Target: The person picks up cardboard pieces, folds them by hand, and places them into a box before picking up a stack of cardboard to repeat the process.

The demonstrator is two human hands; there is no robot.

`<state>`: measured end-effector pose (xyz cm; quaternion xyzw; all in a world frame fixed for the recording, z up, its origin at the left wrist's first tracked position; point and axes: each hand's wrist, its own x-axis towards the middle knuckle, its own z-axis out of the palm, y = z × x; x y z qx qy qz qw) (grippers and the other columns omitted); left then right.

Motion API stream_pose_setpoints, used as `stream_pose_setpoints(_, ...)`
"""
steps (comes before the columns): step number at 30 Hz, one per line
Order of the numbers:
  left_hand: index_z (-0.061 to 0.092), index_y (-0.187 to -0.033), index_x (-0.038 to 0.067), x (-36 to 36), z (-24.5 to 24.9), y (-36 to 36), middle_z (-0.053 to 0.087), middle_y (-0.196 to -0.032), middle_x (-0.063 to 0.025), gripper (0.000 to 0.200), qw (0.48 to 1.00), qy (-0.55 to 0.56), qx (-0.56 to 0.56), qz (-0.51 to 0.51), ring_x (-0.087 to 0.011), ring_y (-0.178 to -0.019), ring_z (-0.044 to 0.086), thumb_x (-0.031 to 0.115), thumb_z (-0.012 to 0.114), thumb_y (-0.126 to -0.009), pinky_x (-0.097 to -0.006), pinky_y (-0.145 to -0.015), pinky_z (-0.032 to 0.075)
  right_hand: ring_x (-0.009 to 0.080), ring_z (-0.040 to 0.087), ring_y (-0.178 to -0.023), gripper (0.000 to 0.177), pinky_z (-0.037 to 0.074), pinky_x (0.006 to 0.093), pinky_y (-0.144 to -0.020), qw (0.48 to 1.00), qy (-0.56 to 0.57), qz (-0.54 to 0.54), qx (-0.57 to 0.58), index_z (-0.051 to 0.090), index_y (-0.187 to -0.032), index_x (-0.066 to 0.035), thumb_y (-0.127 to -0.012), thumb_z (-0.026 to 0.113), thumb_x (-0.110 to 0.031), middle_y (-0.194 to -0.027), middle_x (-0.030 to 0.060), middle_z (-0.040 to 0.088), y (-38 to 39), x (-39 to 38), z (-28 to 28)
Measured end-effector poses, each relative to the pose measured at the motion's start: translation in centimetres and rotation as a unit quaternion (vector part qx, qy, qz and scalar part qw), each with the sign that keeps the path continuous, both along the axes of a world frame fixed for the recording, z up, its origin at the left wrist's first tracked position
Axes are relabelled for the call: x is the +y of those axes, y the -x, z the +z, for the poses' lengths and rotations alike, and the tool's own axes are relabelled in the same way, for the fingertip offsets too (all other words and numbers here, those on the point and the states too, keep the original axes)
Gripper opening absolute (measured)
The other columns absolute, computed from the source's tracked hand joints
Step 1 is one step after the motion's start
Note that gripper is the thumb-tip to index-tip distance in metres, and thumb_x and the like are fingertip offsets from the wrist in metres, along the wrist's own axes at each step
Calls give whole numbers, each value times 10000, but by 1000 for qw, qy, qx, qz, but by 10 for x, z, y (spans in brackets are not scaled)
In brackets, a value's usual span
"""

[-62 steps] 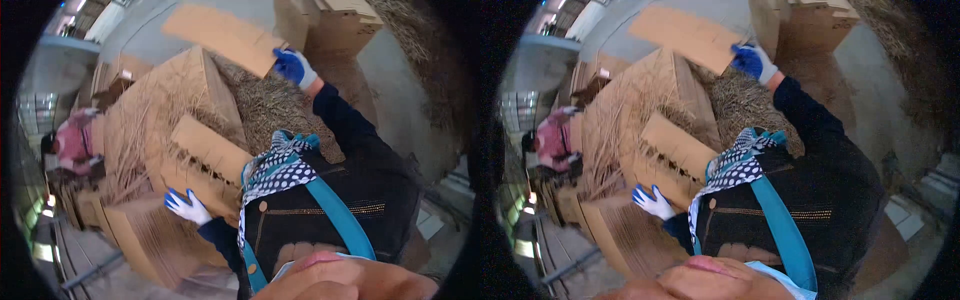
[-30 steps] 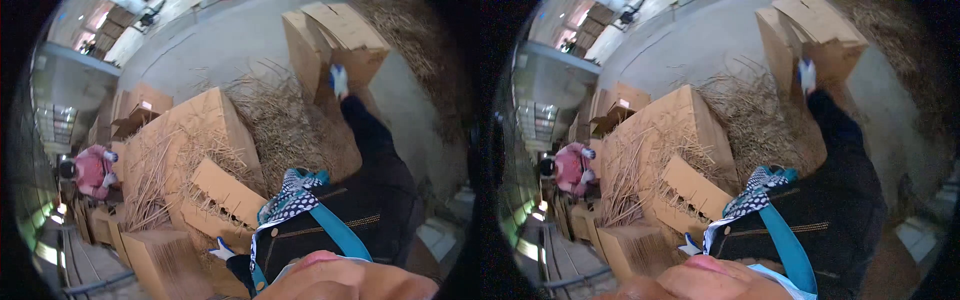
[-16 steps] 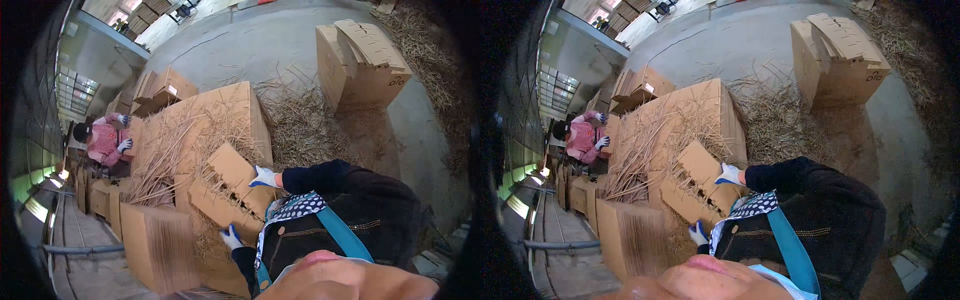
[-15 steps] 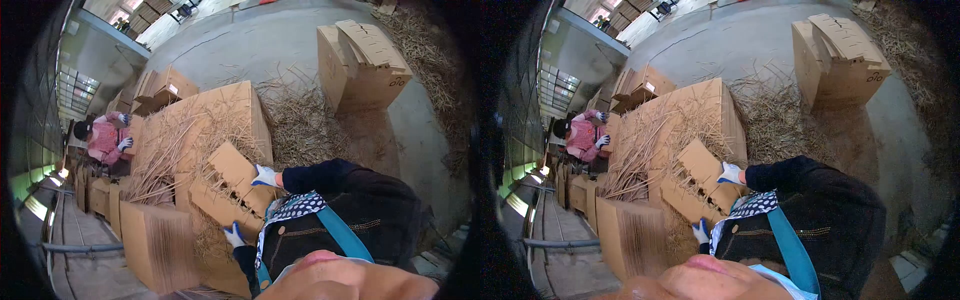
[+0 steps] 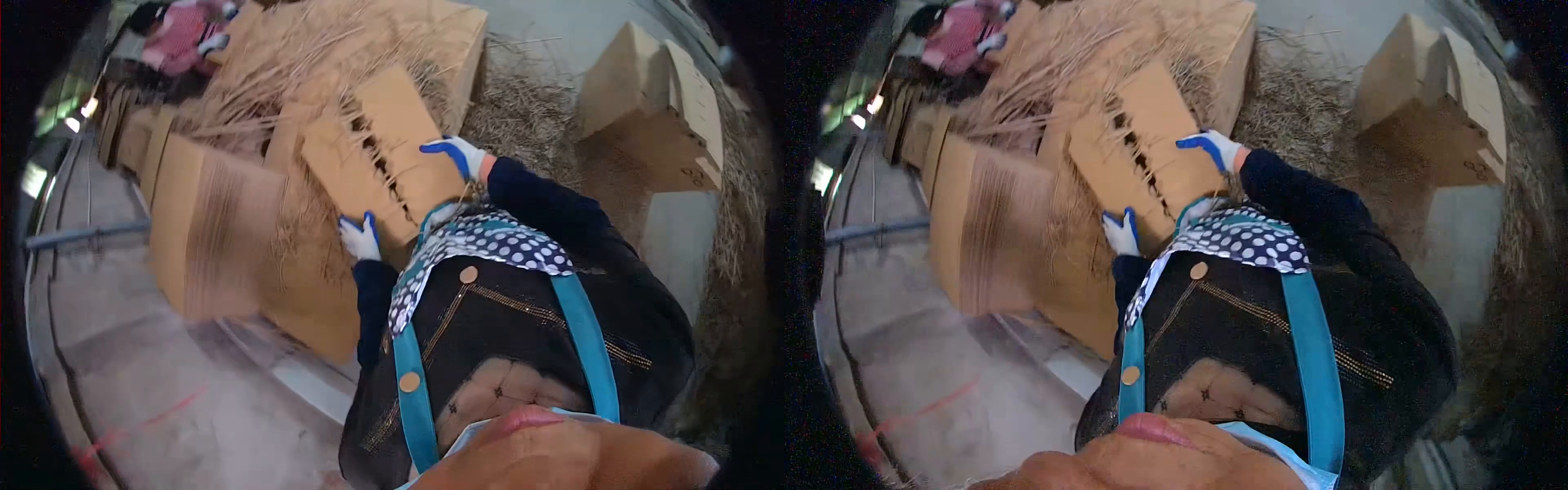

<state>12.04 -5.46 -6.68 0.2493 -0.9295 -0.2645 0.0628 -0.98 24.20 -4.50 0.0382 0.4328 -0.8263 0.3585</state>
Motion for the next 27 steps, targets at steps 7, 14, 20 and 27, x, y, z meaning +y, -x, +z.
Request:
stream_pose_setpoints(7,354,-1340,-12,-9,16,-5,417,-1328,-244,811,999,-44,12,-11,-368,-1197,432,461,677,-765,-416,-993,358,124,640,-856,275,517,293,-761,972,-126,33,197,637,-1068,-16,-841,631,-170,-978,74,677,-4,-6,3)
stream_pose_setpoints(14,396,-1304,-46,-34,10,-8,522,-1220,-131,655,873,-470,93,92,-205,-1069,524,337,657,-841,-319,-902,422,198,650,-848,275,533,319,-767,999,21,15,39,626,-1071,22,-828,620,-105,-981,110,664,-11,-11,28)
stream_pose_setpoints(20,471,-1272,-15,-56,25,-16,567,-1184,-83,617,840,-542,-4,38,-195,-1022,574,491,458,-920,-306,-862,455,250,648,-903,375,534,356,-809,996,54,51,-41,569,-1157,17,-820,626,-138,-1058,151,639,-18,-12,36)
stream_pose_setpoints(27,477,-1266,5,-35,73,-29,572,-1190,-91,555,752,-658,32,18,-180,-1013,586,447,460,-932,-310,-872,471,287,633,-951,456,517,416,-844,982,152,39,-106,516,-1226,-10,-811,643,-151,-1116,168,614,-33,-28,22)
